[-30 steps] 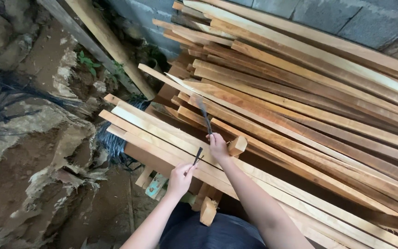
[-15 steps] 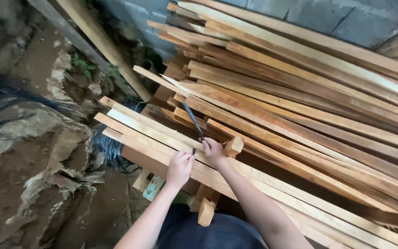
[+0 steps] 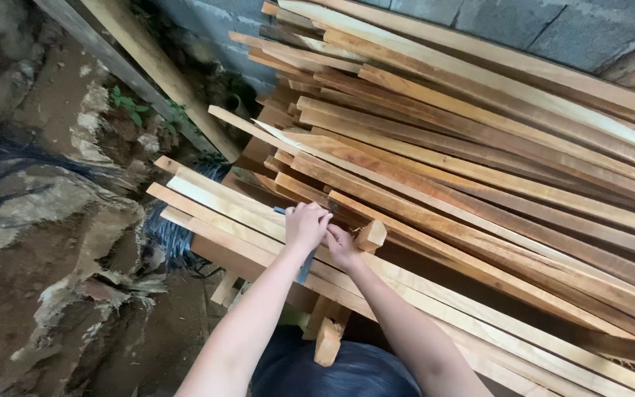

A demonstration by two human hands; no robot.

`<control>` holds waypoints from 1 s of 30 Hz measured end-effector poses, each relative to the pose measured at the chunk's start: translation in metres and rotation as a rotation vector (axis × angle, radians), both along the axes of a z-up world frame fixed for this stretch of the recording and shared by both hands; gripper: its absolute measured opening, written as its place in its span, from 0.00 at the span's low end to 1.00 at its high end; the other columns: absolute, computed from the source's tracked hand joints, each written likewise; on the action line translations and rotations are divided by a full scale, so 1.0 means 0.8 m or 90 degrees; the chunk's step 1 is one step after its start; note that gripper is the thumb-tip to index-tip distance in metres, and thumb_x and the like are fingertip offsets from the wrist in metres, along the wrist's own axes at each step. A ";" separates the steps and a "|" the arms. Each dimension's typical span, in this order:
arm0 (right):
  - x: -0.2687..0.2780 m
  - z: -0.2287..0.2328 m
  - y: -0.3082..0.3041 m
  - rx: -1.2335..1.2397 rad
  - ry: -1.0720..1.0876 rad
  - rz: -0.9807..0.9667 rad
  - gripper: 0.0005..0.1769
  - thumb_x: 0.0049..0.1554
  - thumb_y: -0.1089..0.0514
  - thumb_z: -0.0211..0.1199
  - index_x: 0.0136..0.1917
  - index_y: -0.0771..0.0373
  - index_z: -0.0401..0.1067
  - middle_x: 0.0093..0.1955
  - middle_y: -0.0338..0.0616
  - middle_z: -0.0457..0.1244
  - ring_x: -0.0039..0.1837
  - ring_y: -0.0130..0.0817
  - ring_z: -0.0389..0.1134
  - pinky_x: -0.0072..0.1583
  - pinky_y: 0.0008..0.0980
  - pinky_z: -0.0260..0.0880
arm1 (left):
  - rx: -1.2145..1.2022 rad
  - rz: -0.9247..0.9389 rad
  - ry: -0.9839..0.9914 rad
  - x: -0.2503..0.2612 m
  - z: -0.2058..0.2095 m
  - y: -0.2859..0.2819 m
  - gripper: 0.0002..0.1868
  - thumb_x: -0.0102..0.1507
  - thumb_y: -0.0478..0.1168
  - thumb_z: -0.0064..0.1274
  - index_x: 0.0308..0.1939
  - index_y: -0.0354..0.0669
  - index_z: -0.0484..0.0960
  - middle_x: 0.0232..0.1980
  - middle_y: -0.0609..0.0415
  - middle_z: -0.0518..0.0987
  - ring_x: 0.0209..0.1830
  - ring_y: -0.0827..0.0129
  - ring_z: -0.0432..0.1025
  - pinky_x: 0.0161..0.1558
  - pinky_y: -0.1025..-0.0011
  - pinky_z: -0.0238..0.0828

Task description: Bundling and tying thin wooden strips together using plastic ties and pliers.

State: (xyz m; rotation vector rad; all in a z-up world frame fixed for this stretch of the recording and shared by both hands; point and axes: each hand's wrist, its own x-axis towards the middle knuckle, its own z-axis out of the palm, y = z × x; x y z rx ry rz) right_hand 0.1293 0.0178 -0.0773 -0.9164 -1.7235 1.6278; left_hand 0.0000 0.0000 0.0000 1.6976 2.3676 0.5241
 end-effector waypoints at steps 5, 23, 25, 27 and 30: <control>-0.001 0.007 0.011 -0.003 -0.025 -0.056 0.13 0.62 0.56 0.61 0.34 0.54 0.76 0.26 0.31 0.62 0.35 0.22 0.61 0.41 0.28 0.65 | -0.027 -0.005 0.020 0.003 -0.019 0.004 0.09 0.65 0.56 0.50 0.39 0.70 0.86 0.45 0.70 0.81 0.58 0.68 0.69 0.64 0.57 0.56; 0.000 0.033 0.018 -0.136 -0.032 -0.041 0.17 0.67 0.55 0.57 0.39 0.59 0.78 0.30 0.37 0.67 0.36 0.24 0.67 0.43 0.26 0.73 | 0.133 0.276 -0.473 0.030 -0.001 -0.050 0.14 0.71 0.47 0.49 0.41 0.48 0.89 0.43 0.49 0.85 0.52 0.53 0.78 0.54 0.60 0.74; 0.003 0.030 0.024 -0.108 -0.068 -0.029 0.16 0.67 0.53 0.57 0.41 0.57 0.79 0.31 0.38 0.69 0.37 0.24 0.68 0.43 0.28 0.74 | 0.135 0.295 -0.473 0.038 0.005 -0.059 0.14 0.71 0.47 0.49 0.41 0.49 0.89 0.43 0.51 0.85 0.52 0.55 0.78 0.53 0.62 0.75; 0.003 0.026 0.027 -0.080 -0.107 -0.017 0.16 0.67 0.51 0.56 0.42 0.55 0.80 0.31 0.39 0.70 0.37 0.24 0.70 0.44 0.30 0.74 | 0.137 0.314 -0.476 0.044 0.016 -0.062 0.14 0.71 0.47 0.48 0.41 0.51 0.88 0.43 0.52 0.85 0.51 0.56 0.78 0.51 0.64 0.75; 0.004 0.021 0.023 -0.094 -0.096 -0.038 0.16 0.68 0.54 0.55 0.41 0.55 0.80 0.27 0.35 0.67 0.34 0.22 0.66 0.41 0.25 0.72 | 0.012 0.295 -0.471 0.046 0.034 -0.061 0.16 0.65 0.58 0.57 0.43 0.56 0.90 0.43 0.55 0.87 0.53 0.60 0.79 0.53 0.62 0.76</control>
